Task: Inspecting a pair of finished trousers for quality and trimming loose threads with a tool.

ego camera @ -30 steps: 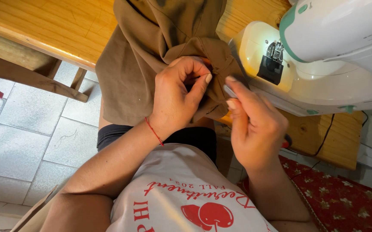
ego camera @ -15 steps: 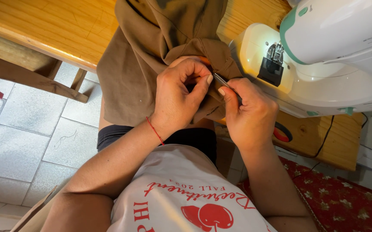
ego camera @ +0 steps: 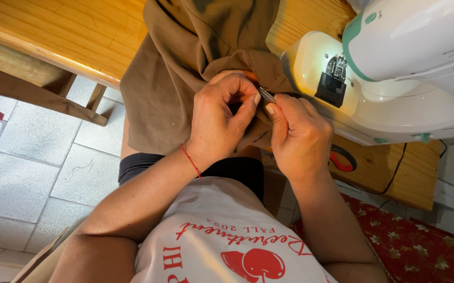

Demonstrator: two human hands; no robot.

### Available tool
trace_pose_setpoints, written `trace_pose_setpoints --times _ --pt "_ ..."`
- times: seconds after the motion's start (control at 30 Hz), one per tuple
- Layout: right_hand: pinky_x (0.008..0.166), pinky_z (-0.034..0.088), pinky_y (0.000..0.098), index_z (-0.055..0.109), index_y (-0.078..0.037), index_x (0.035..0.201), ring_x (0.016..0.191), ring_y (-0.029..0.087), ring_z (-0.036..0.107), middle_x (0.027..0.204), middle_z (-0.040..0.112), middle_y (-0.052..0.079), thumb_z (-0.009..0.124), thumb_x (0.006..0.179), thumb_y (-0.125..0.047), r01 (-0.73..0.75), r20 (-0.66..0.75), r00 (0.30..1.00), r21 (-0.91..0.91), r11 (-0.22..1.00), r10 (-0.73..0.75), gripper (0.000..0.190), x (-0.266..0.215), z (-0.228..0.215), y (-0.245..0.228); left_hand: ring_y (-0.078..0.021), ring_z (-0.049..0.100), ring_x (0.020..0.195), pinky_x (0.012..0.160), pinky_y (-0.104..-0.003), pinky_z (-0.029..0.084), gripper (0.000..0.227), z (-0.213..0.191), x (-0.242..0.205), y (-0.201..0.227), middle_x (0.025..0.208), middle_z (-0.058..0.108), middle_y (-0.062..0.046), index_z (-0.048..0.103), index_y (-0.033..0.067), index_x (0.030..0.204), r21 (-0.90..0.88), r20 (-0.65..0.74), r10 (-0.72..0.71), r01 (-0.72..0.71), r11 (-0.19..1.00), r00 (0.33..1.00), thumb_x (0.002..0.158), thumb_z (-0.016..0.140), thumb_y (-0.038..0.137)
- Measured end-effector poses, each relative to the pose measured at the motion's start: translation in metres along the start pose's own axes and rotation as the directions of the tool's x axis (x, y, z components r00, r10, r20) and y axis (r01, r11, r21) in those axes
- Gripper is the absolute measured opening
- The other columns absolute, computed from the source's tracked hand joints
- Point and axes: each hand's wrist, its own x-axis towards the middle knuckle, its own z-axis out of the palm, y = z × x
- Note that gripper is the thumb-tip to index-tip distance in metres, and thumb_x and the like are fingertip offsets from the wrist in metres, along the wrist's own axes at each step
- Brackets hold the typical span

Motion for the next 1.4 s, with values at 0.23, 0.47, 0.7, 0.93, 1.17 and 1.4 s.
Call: trace_pose_setpoints --times 0.23,0.47,0.7,0.93,1.17,1.4 --pt "0.075 0.067 0.0503 0.087 -0.005 0.114 0.082 0.044 0.081 0.088 0.079 0.016 0.08 0.123 -0.009 -0.043 0.021 0.999 0.103 0.994 0.041 0.012 0.0 -0.03 -0.003 -0.0517 0.086 0.121 0.095 -0.051 0.076 0.008 -0.003 -0.004 0.017 0.143 0.075 -0.035 0.067 -0.0046 0.107 -0.14 -0.062 0.055 -0.063 0.988 0.997 0.108 0.066 -0.013" --pt "0.072 0.047 0.0402 0.082 -0.001 0.133 0.078 0.021 0.057 0.101 0.071 0.006 0.076 0.126 -0.019 -0.294 0.032 0.956 0.022 0.956 0.293 0.021 -0.019 -0.069 0.022 -0.0315 0.072 0.167 0.121 -0.038 0.071 0.04 -0.036 0.001 0.044 0.19 0.05 -0.014 0.056 0.0109 0.172 0.011 -0.285 0.179 -0.183 0.983 0.942 0.133 0.057 0.02" --pt "0.077 0.054 0.0329 0.082 -0.012 0.148 0.075 0.013 0.057 0.105 0.07 -0.002 0.086 0.113 -0.027 -0.509 0.208 0.854 0.144 0.848 0.477 0.039 -0.018 -0.053 0.025 -0.0448 0.047 0.166 0.124 -0.065 0.042 0.064 -0.023 0.061 0.046 0.175 0.062 -0.015 0.078 0.0154 0.161 0.475 0.513 0.436 -0.667 0.574 0.74 0.13 0.041 0.057" --pt "0.069 0.042 0.0331 0.077 -0.012 0.11 0.07 0.012 0.044 0.081 0.057 -0.006 0.083 0.112 -0.016 -0.486 0.269 0.864 0.219 0.846 0.427 0.007 -0.018 -0.046 0.035 -0.0301 0.068 0.113 0.118 -0.056 0.042 0.007 -0.015 0.088 0.007 0.113 0.083 0.002 0.091 0.0181 0.107 0.255 0.661 0.512 -0.806 0.534 0.548 0.107 0.084 0.016" --pt "0.069 0.038 0.0329 0.074 -0.014 0.109 0.072 0.011 0.042 0.081 0.052 -0.007 0.077 0.118 -0.021 -0.544 0.331 0.826 0.249 0.802 0.457 0.012 -0.021 -0.044 0.044 -0.0326 0.082 0.108 0.104 -0.05 0.058 0.012 -0.025 0.084 0.011 0.117 0.086 -0.007 0.084 0.0106 0.112 0.021 0.533 0.49 -0.589 0.808 0.69 0.121 0.077 0.006" --pt "0.069 0.038 0.0323 0.074 -0.013 0.11 0.072 0.01 0.042 0.079 0.05 -0.008 0.077 0.119 -0.024 -0.542 0.326 0.829 0.269 0.796 0.455 0.015 -0.024 -0.041 0.047 -0.0137 0.067 0.087 0.092 -0.031 0.06 0.011 -0.052 0.061 0.029 0.093 0.067 -0.003 0.065 0.0161 0.128 -0.411 0.032 0.186 -0.156 0.898 0.982 0.131 0.065 0.026"
